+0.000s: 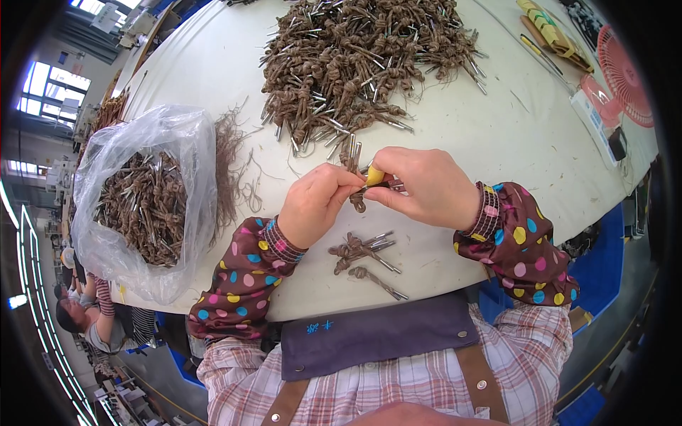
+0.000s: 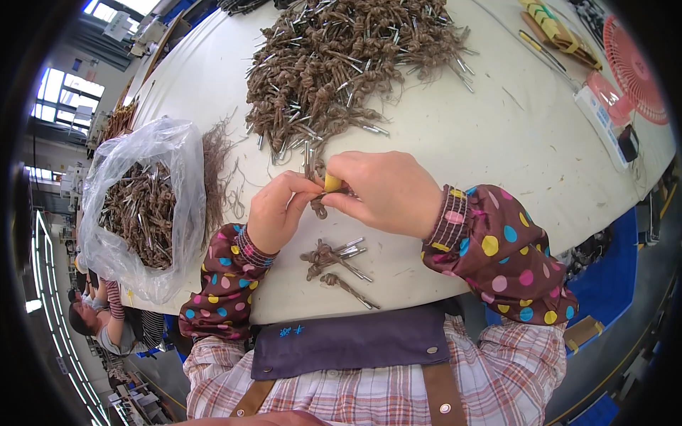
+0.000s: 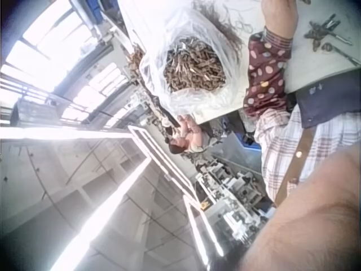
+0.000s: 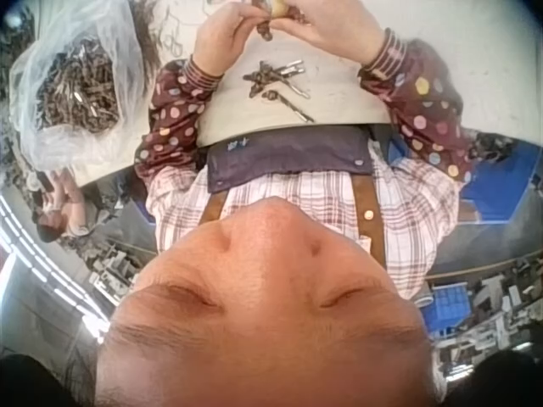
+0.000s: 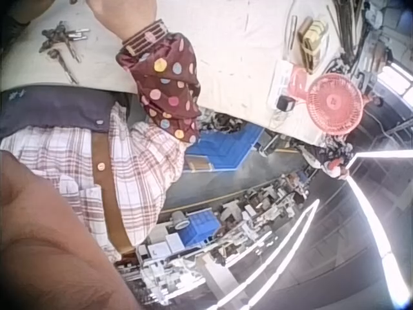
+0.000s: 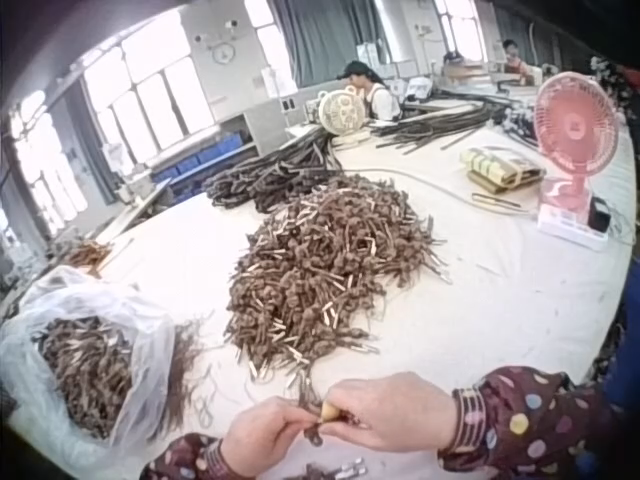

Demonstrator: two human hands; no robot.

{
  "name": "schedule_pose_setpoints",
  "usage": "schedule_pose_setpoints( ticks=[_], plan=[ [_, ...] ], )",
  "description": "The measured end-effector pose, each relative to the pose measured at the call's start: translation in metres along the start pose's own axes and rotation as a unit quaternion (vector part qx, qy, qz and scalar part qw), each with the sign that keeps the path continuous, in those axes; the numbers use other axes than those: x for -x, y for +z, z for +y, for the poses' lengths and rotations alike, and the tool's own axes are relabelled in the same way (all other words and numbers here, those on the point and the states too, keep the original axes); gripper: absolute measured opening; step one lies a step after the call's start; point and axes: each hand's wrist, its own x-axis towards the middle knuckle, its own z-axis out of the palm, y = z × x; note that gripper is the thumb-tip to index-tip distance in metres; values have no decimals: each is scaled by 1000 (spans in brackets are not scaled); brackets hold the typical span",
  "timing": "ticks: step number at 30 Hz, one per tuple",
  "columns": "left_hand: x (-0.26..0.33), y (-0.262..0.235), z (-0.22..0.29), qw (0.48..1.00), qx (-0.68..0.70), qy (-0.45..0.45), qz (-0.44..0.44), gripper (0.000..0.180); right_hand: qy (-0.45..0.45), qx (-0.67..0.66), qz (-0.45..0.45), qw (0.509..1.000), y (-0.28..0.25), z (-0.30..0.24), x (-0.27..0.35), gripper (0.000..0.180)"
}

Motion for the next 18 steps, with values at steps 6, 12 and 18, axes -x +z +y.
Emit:
schedule_pose_setpoints(
  ticks=[6, 12, 18],
  plan=[
    [-1, -1, 7, 1000, -23, -11, -7, 9, -17, 2, 5, 1000, 3, 2, 1, 19],
    [0, -2, 4, 996, 65, -58, 1, 6, 144, -219, 9, 965, -12, 8, -8, 22],
    [0, 1, 6, 996, 42, -8, -78, 4, 69, -362, 54, 928, 20, 22, -11, 25]
  ],
)
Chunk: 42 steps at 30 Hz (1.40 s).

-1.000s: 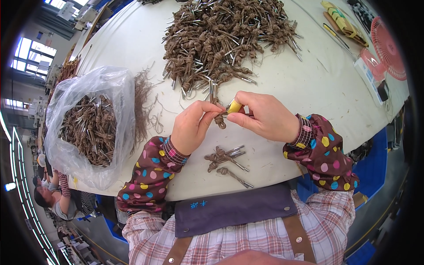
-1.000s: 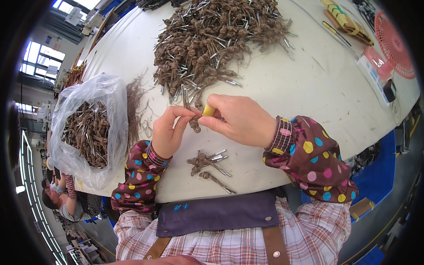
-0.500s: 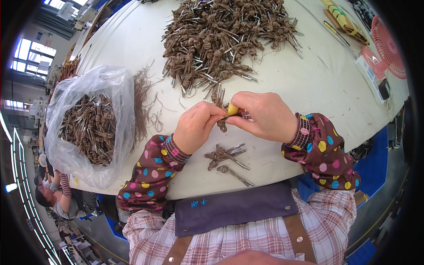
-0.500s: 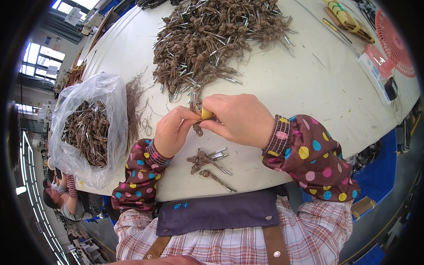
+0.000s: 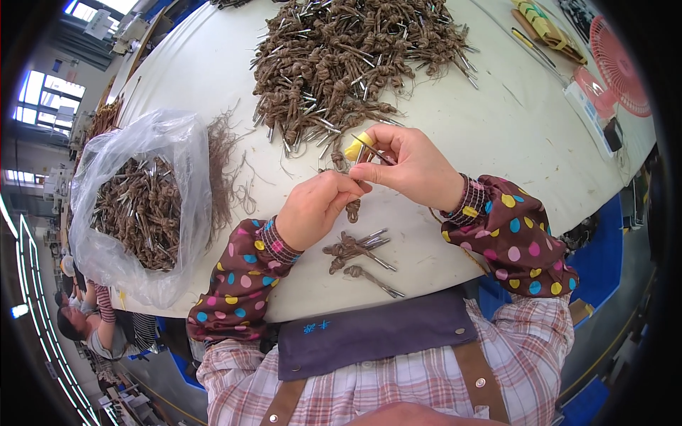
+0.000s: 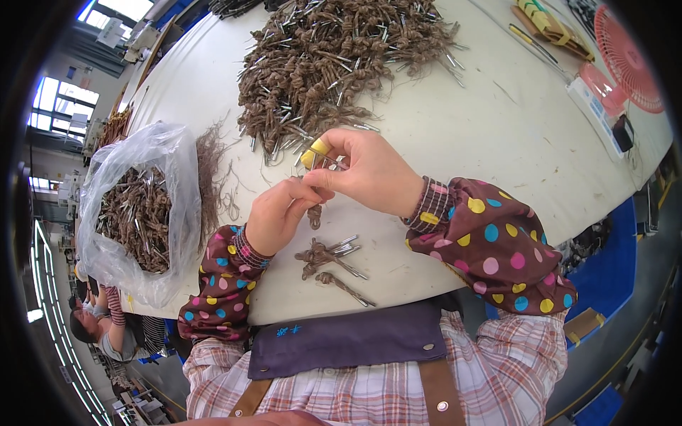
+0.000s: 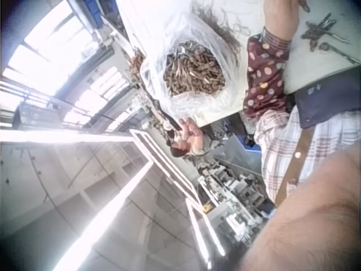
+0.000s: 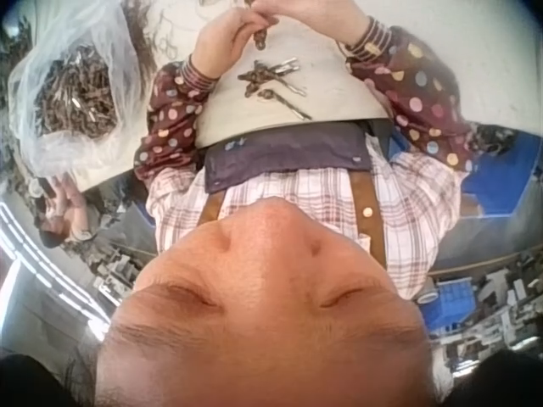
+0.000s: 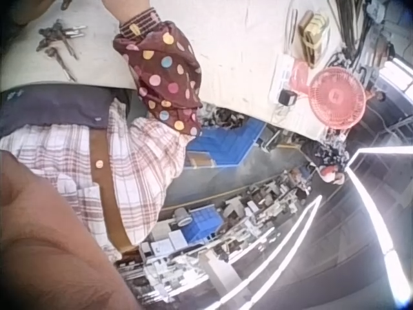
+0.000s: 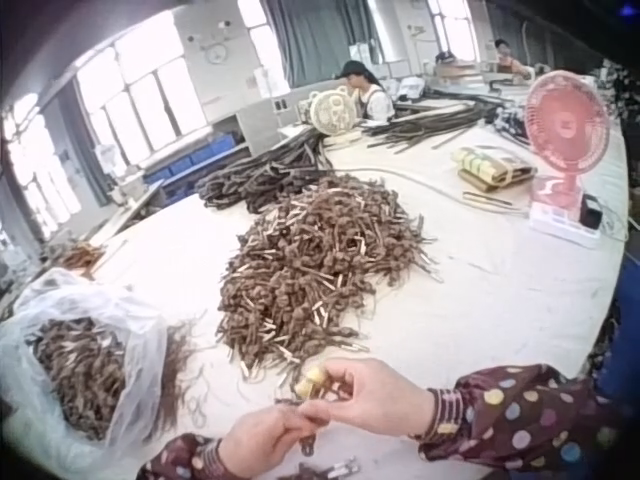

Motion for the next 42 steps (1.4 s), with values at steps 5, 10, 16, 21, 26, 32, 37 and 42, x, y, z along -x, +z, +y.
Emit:
schedule_pose_setpoints(
  ticks=[5, 10, 16, 21, 26, 32, 37, 42],
  plan=[
    [-1, -7, -14, 969, 140, -149, 142, 10, 78, 32, 13, 996, -15, -23, 1, 20],
    [-5, -30, -21, 975, -97, -140, 144, 23, 64, 42, -7, 997, -21, -23, 0, 21],
    [-6, -14, 6, 989, 100, -107, 8, 38, 52, 52, -20, 997, -16, -25, 1, 21],
    [-6, -2, 7, 978, 122, -167, 13, 28, 55, 60, -6, 997, -9, -24, 2, 21],
    [-1, 1, -5, 940, 240, -233, 61, 21, 42, 73, 25, 996, -9, -24, 3, 22],
    [-1, -11, -22, 926, 264, -263, 60, 14, 32, 35, 17, 999, -21, -20, 0, 21],
    [-7, -17, -3, 972, 147, -161, 89, 29, 53, 30, -11, 998, -24, -21, 1, 21],
    [-2, -15, 10, 944, 264, -187, -62, 38, 60, -4, -47, 997, -20, -29, 2, 20]
  ],
)
